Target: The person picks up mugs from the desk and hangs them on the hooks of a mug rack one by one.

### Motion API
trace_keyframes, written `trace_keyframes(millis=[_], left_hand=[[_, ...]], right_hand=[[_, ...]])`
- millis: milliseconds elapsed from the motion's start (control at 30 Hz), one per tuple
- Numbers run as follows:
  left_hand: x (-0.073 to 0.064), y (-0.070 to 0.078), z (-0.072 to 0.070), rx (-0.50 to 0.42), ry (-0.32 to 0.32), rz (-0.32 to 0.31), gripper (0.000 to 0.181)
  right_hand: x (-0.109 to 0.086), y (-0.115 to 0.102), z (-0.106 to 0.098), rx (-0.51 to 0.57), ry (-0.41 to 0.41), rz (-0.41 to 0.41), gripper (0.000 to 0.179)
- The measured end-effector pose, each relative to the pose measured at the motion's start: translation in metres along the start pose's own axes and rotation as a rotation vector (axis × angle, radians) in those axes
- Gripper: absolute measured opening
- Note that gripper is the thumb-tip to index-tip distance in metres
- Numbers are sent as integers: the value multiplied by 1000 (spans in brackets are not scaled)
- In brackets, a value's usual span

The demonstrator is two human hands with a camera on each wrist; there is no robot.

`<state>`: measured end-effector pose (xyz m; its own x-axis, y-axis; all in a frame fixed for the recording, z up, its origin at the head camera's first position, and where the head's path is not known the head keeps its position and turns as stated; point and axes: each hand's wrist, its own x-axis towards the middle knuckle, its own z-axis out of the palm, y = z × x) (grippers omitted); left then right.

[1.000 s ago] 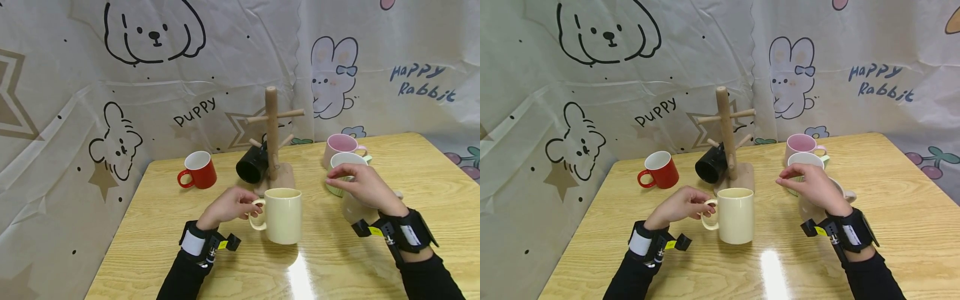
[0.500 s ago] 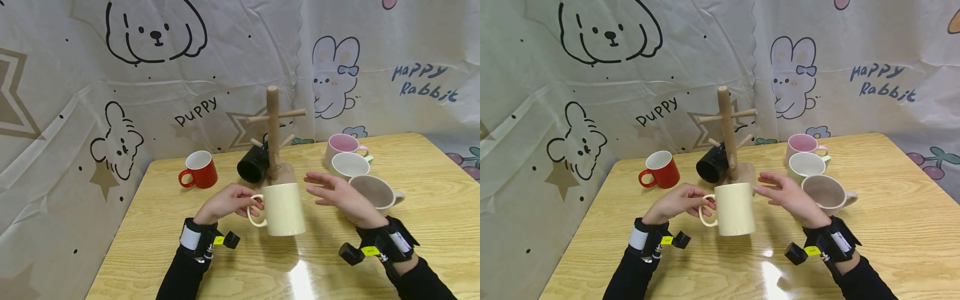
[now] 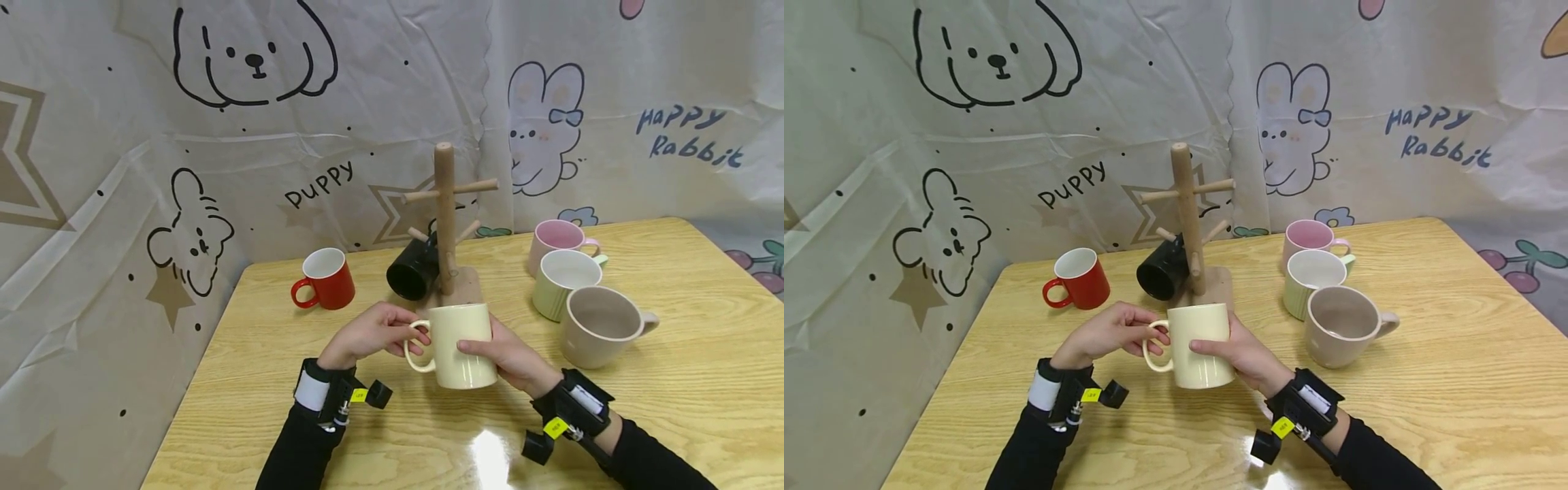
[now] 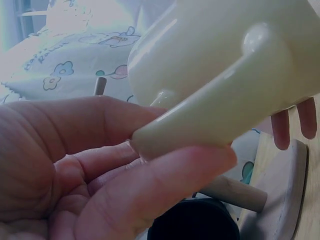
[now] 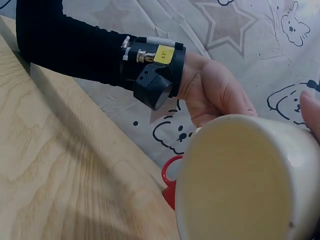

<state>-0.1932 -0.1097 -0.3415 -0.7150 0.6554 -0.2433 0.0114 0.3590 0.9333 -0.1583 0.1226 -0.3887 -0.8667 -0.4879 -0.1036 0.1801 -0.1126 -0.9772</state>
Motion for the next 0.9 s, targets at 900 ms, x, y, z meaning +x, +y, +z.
trace_keyframes(millis=[900], left_hand=[[-3, 3, -2, 161, 163, -22, 27]], right_hand=[[2, 13, 15, 81, 127, -14, 66]])
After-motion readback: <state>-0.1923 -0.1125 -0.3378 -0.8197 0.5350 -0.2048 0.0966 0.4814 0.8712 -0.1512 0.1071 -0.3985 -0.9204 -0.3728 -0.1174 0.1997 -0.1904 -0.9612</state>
